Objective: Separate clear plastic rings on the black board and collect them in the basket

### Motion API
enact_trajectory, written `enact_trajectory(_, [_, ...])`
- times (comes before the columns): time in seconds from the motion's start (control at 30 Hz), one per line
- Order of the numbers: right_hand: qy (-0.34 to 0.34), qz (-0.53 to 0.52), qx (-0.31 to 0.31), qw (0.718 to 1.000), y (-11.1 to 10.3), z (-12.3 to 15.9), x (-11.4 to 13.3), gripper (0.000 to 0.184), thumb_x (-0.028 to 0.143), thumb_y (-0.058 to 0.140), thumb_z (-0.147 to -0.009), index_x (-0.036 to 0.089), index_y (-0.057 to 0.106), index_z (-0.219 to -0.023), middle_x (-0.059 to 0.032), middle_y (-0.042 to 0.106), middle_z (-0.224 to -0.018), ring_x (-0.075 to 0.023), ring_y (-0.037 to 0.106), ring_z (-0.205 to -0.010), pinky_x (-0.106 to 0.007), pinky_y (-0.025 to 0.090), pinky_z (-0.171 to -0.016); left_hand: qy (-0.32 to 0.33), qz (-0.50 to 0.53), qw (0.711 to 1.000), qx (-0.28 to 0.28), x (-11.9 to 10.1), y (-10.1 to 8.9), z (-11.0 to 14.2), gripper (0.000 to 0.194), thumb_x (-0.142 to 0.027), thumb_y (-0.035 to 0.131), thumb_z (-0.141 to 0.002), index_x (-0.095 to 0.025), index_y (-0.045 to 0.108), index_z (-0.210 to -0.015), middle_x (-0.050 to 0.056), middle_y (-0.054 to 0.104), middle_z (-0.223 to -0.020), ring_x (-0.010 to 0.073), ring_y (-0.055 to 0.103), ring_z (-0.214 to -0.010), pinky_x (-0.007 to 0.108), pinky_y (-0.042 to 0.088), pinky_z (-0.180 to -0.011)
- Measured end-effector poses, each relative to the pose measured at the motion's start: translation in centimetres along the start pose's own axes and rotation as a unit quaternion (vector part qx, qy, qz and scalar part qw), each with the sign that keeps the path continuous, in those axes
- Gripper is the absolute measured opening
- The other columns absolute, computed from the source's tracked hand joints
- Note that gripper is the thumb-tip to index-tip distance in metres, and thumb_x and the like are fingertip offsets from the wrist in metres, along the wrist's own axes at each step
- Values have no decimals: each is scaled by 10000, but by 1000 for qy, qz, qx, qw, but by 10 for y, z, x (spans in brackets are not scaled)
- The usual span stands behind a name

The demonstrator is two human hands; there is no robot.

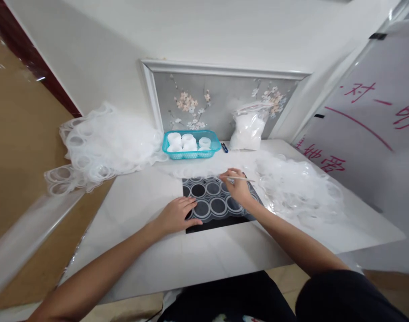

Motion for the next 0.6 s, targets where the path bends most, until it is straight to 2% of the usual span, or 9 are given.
enact_trajectory(0.1, [-4, -80, 86, 993, 8, 27, -5, 239, 359, 537, -888, 203, 665, -760, -47, 685, -782, -223, 621, -877, -366, 494, -822, 4, -4, 1000, -26, -8, -3, -12, 681, -654, 330, -926, -116, 559, -1275, 150, 536, -1352, 259, 506, -1260, 422, 408, -1046])
enact_trajectory(0.17, [22, -145, 126, 981, 15, 34, -9, 257, 380, 547, -881, 184, 658, -757, -42, 677, -760, -195, 637, -772, -319, 514, -735, 25, -19, 999, -6, -15, 0, -22, 712, -660, 317, -925, -99, 521, -1313, 166, 482, -1397, 272, 442, -1317, 434, 362, -1083])
enact_trajectory(0.23, [44, -173, 140, 974, 19, 34, -12, 263, 393, 556, -876, 176, 661, -769, -48, 683, -790, -194, 650, -769, -310, 520, -724, 45, -38, 998, 31, -21, 6, -31, 746, -668, 298, -924, -73, 506, -1323, 185, 453, -1411, 283, 408, -1340, 443, 312, -1115])
enact_trajectory(0.3, [48, -171, 142, 974, 22, 32, -16, 251, 388, 568, -872, 179, 671, -776, -56, 696, -831, -204, 661, -812, -326, 524, -769, 53, -51, 996, 51, -25, 13, -37, 755, -664, 281, -927, -56, 516, -1308, 195, 455, -1405, 287, 414, -1335, 444, 282, -1131])
enact_trajectory(0.4, [41, -164, 141, 975, 22, 30, -18, 230, 376, 585, -864, 189, 679, -767, -58, 707, -839, -224, 667, -890, -365, 517, -855, 48, -60, 996, 45, -26, 21, -41, 766, -666, 272, -927, -42, 514, -1301, 208, 466, -1392, 290, 423, -1328, 437, 284, -1132])
enact_trajectory(0.53, [31, -154, 143, 977, 22, 31, -18, 201, 348, 603, -858, 203, 692, -751, -45, 725, -808, -248, 648, -1022, -442, 415, -1034, 58, -70, 994, 56, -24, 24, -38, 805, -694, 289, -907, -40, 463, -1342, 221, 420, -1421, 305, 380, -1353, 448, 285, -1128])
enact_trajectory(0.6, [29, -154, 142, 977, 22, 32, -18, 189, 337, 601, -861, 207, 704, -770, -46, 734, -828, -252, 642, -1051, -456, 386, -1063, 62, -67, 993, 70, -24, 23, -37, 827, -702, 303, -900, -24, 447, -1352, 232, 403, -1429, 314, 365, -1360, 451, 270, -1133])
Point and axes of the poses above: each hand's wrist, its own z-axis away from the middle knuckle, its own y-axis out of the palm, x = y × z, the point moved 1 cm from there along -z, towards the middle knuckle
